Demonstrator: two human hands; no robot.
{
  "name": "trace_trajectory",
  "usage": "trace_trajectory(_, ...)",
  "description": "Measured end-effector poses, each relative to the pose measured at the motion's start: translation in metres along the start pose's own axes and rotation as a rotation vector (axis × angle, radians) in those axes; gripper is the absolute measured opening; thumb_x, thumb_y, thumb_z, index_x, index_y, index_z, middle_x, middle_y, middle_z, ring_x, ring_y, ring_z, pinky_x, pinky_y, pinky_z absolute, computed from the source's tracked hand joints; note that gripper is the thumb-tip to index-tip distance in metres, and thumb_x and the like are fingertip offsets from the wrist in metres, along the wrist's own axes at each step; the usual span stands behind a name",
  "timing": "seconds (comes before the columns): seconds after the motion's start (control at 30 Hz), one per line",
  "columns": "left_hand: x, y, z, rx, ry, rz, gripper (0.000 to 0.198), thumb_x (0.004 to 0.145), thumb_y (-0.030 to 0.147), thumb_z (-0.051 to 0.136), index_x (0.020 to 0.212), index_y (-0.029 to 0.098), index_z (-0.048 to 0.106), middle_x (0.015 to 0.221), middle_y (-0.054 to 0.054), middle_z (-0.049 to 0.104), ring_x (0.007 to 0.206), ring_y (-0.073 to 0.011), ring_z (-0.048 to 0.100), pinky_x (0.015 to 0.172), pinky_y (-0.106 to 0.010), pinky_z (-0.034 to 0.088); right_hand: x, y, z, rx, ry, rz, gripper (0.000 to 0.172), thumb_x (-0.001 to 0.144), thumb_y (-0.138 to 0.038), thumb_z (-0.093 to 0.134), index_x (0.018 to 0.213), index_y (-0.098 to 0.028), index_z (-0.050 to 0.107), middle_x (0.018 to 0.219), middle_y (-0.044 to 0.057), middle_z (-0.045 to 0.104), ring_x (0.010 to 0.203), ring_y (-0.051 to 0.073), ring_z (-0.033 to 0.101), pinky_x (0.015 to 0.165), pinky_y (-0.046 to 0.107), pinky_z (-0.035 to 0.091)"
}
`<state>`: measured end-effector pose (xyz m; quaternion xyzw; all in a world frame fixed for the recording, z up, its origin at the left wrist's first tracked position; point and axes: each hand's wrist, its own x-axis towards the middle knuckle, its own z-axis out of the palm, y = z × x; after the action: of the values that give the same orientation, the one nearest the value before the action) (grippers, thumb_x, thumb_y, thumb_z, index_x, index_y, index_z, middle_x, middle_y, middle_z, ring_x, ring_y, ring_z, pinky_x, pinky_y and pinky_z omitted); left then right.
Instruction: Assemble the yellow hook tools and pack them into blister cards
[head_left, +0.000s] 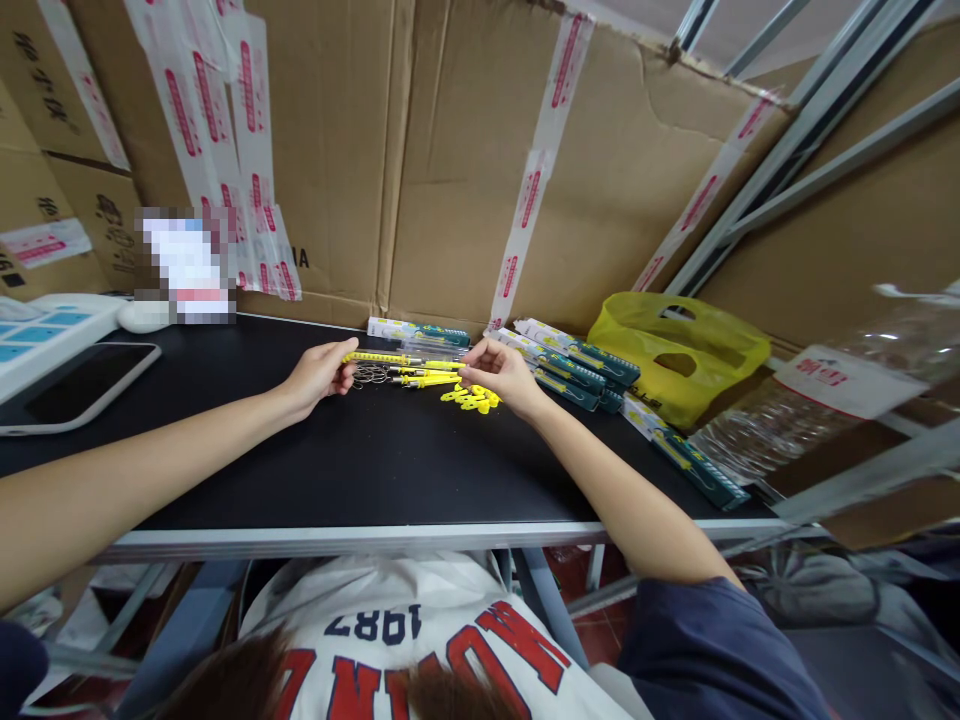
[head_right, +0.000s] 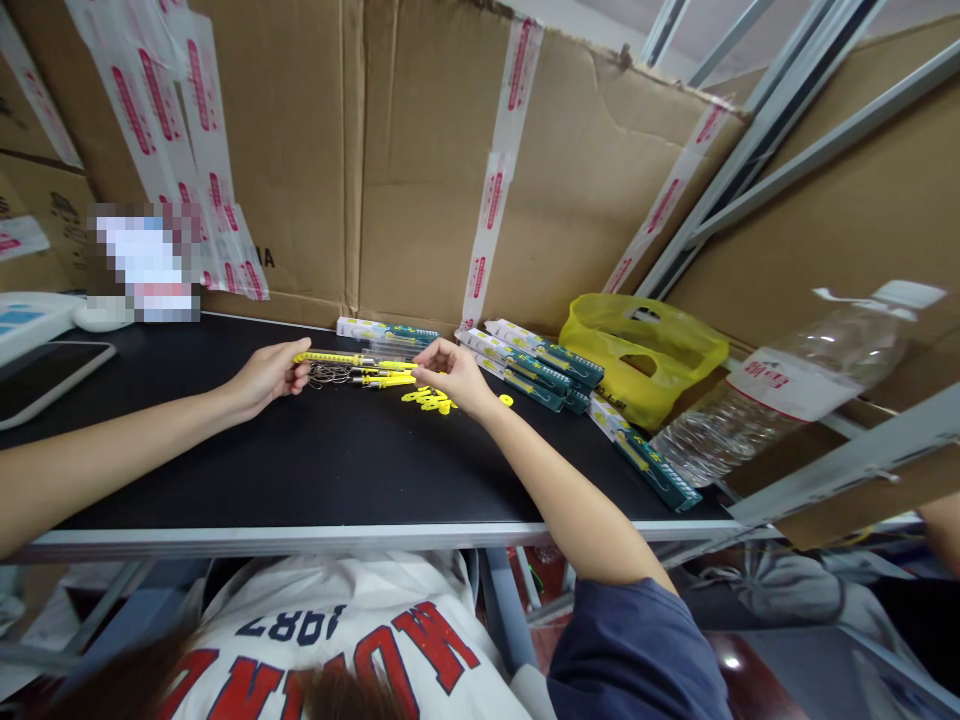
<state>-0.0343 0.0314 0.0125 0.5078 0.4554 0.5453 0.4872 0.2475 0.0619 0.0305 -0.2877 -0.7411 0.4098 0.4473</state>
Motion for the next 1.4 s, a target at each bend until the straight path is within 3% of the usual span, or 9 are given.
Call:
trace_trajectory(0.37, 0.000, 0.000, 0.002, -0.059, -0.038, -0.064, 0.030, 0.080, 0.040, 0.061, 0.069, 0.018, 0.043, 0.054, 0.006, 0.045, 0.044, -0.0063, 0.044, 0.043, -0.017, 0.037, -0.003, -0.005, 0.012, 0.056, 0.029, -0.027, 0.048, 0.054, -0.041, 0.085, 0.080, -0.020, 0.051, 0.073, -0.003, 0.059, 0.061, 0.010, 0.060, 0.062, 0.026, 0.057)
trace_trajectory(0.8, -0.004, 0.004, 0.004, -0.064, -0.055, -0.143, 0.033, 0.083, 0.039, 0.058, 0.064, 0.019, 0.039, 0.054, 0.004, 0.045, 0.044, -0.0067, 0.044, 0.042, -0.017, 0.037, -0.005, -0.008, 0.012, 0.056, 0.041, -0.025, 0.045, 0.060, -0.046, 0.081, 0.082, -0.019, 0.053, 0.068, -0.002, 0.063, 0.059, 0.012, 0.063, 0.065, 0.030, 0.058)
trace_trajectory(1.0, -0.004, 0.005, 0.005, -0.069, -0.050, -0.148, 0.032, 0.082, 0.040, 0.059, 0.065, 0.018, 0.042, 0.053, 0.005, 0.045, 0.043, -0.0067, 0.043, 0.041, -0.016, 0.037, -0.006, -0.013, 0.009, 0.001, 0.006, -0.061, 0.043, 0.066, -0.043, 0.078, 0.092, -0.022, 0.051, 0.077, 0.000, 0.063, 0.066, 0.013, 0.064, 0.068, 0.029, 0.056)
trace_trajectory(1.17, -0.002, 0.003, 0.002, -0.083, -0.039, -0.134, 0.032, 0.080, 0.042, 0.060, 0.067, 0.018, 0.044, 0.053, 0.005, 0.044, 0.043, -0.0061, 0.042, 0.041, -0.016, 0.037, 0.001, -0.011, -0.031, -0.333, -0.123, -0.111, 0.037, 0.077, -0.027, 0.063, 0.112, -0.022, 0.051, 0.095, 0.004, 0.066, 0.086, 0.017, 0.064, 0.080, 0.032, 0.053)
trace_trajectory(1.3, 0.000, 0.002, 0.001, -0.081, -0.034, -0.127, 0.031, 0.082, 0.041, 0.059, 0.068, 0.018, 0.042, 0.054, 0.006, 0.044, 0.043, -0.0058, 0.043, 0.042, -0.016, 0.037, 0.007, 0.000, -0.067, -0.951, -0.009, -0.108, 0.020, 0.077, -0.015, 0.054, 0.095, -0.016, 0.063, 0.085, 0.006, 0.066, 0.080, 0.020, 0.061, 0.078, 0.035, 0.048)
trace_trajectory(1.4, 0.000, 0.001, 0.002, -0.078, -0.031, -0.124, 0.031, 0.082, 0.041, 0.058, 0.068, 0.018, 0.042, 0.054, 0.006, 0.043, 0.043, -0.0057, 0.042, 0.042, -0.016, 0.037, 0.008, 0.001, -0.078, -1.188, -0.019, -0.051, 0.019, 0.077, -0.016, 0.055, 0.091, -0.015, 0.067, 0.085, 0.008, 0.067, 0.080, 0.021, 0.061, 0.075, 0.033, 0.046)
